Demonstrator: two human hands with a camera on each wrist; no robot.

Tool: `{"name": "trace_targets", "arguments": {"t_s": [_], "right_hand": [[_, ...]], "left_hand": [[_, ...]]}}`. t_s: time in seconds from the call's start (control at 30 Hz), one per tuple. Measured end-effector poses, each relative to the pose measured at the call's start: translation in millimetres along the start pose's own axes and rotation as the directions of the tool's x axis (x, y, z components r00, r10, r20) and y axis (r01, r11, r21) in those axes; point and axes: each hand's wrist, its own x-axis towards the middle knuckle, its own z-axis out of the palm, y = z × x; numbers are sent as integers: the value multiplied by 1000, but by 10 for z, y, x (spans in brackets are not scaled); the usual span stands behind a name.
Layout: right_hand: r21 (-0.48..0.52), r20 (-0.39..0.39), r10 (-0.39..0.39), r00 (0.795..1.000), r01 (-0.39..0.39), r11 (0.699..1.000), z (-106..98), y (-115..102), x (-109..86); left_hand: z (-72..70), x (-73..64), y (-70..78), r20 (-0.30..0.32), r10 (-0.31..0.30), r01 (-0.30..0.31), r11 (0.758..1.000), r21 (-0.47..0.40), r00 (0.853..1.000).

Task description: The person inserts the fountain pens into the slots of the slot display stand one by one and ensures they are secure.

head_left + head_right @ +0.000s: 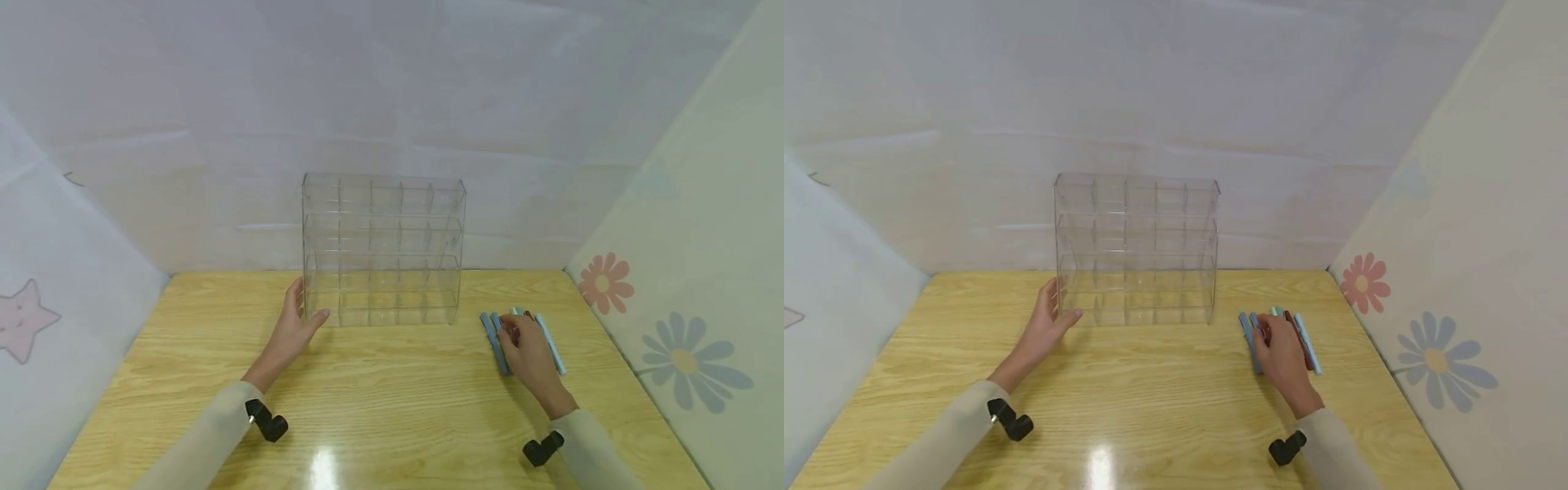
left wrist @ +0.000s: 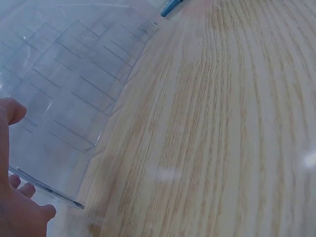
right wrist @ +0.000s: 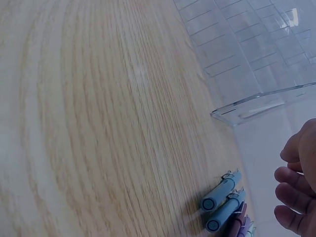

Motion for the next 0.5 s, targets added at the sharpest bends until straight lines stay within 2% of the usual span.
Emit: {"name": "trace_targets", "arguments": {"t_s": [0.17,0.5], "right_hand": [[-15,-4,27,1000,-27,1000,45,18,29],[-35,84,106,991,-104,994,97,-22,99]], "left_hand": [[28,52,-51,-6,1,-1,1000,-15,1000],[56,103,-115,-23,-25,25,1000,13,999]]}}
